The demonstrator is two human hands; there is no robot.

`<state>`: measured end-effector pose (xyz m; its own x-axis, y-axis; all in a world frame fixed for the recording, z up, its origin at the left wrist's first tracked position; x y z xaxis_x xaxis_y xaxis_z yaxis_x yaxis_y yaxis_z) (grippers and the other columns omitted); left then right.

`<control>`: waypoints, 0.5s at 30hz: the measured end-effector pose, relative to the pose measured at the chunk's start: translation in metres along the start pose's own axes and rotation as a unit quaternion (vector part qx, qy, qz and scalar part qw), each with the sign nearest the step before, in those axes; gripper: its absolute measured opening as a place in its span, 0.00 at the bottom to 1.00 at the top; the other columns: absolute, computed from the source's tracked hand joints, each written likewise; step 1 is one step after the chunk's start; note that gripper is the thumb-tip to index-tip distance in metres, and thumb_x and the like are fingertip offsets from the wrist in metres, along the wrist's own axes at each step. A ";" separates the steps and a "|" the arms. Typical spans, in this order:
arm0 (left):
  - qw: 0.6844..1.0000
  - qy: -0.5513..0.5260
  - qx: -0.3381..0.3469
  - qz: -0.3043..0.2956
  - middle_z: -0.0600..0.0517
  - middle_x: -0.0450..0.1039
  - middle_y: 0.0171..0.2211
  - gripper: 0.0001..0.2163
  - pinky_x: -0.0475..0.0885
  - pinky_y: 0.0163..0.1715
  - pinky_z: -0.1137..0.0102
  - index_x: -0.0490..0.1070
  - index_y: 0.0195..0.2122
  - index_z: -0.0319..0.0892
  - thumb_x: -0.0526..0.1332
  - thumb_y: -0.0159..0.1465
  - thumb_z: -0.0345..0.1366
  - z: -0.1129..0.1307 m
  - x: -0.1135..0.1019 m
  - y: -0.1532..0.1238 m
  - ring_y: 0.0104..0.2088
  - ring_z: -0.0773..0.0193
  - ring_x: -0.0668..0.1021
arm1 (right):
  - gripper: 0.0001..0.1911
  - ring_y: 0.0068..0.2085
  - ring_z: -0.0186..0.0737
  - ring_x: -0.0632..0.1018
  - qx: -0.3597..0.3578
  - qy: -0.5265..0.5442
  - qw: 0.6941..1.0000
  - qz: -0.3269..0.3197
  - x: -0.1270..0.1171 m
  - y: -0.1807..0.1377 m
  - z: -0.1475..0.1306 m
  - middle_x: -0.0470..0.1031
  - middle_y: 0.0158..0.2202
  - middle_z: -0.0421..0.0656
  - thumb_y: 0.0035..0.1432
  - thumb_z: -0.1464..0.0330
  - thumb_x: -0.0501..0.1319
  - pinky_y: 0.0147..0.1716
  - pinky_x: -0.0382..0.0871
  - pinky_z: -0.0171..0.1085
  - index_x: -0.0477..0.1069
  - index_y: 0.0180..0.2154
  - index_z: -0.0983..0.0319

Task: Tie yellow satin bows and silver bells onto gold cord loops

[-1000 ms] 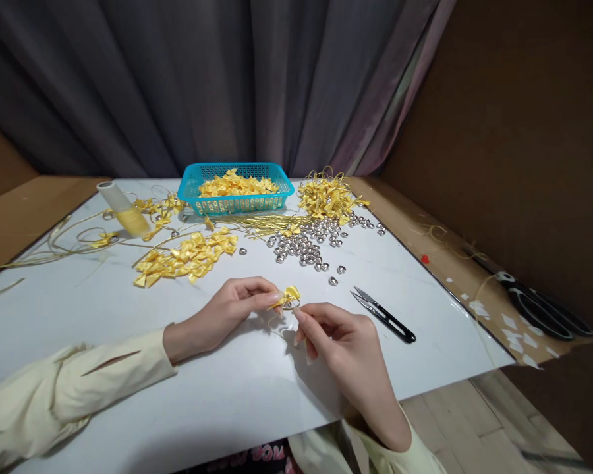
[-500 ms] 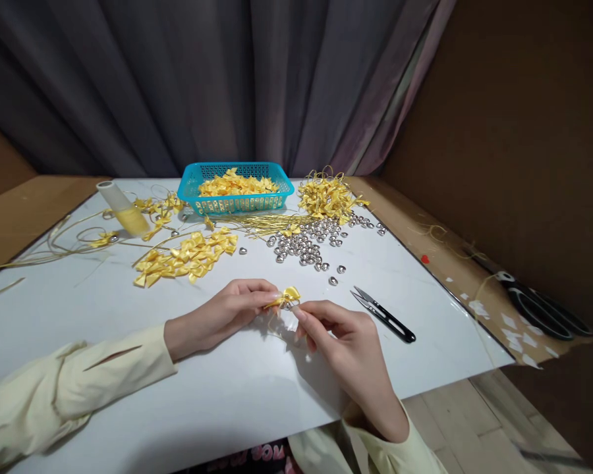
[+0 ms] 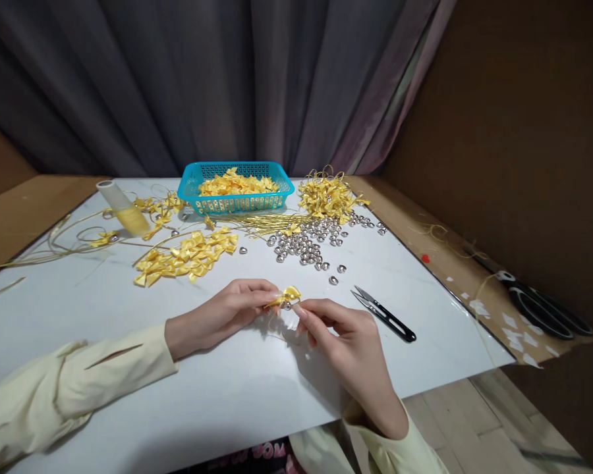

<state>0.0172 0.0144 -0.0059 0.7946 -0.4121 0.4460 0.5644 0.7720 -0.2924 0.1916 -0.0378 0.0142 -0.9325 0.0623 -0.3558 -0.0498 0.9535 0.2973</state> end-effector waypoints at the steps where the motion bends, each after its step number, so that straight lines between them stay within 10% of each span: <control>1: 1.000 -0.002 -0.002 -0.002 0.53 0.71 0.27 0.05 0.60 0.31 0.74 0.76 0.28 0.38 0.68 0.53 0.34 0.000 0.000 0.000 0.29 0.68 0.69 | 0.09 0.19 0.32 0.73 -0.007 -0.005 1.000 -0.001 -0.001 0.000 0.000 0.76 0.21 0.40 0.57 0.70 0.59 0.20 0.67 0.29 0.76 0.29 0.63; 15: 0.999 -0.022 -0.014 -0.022 0.52 0.72 0.26 0.05 0.61 0.32 0.73 0.76 0.27 0.37 0.67 0.53 0.34 -0.001 0.001 0.001 0.29 0.68 0.70 | 0.09 0.19 0.32 0.73 -0.051 -0.051 0.997 0.001 -0.004 0.002 -0.002 0.77 0.21 0.39 0.57 0.72 0.58 0.22 0.69 0.30 0.76 0.29 0.62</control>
<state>0.0187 0.0149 -0.0064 0.7587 -0.4237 0.4948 0.6054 0.7389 -0.2957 0.1948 -0.0363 0.0180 -0.8917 0.0982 -0.4418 -0.0897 0.9184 0.3852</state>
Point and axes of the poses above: each hand's wrist, its own y-axis towards the middle knuckle, its own x-axis out of the palm, z = x × y, the point moved 1 cm from there along y, towards the middle knuckle
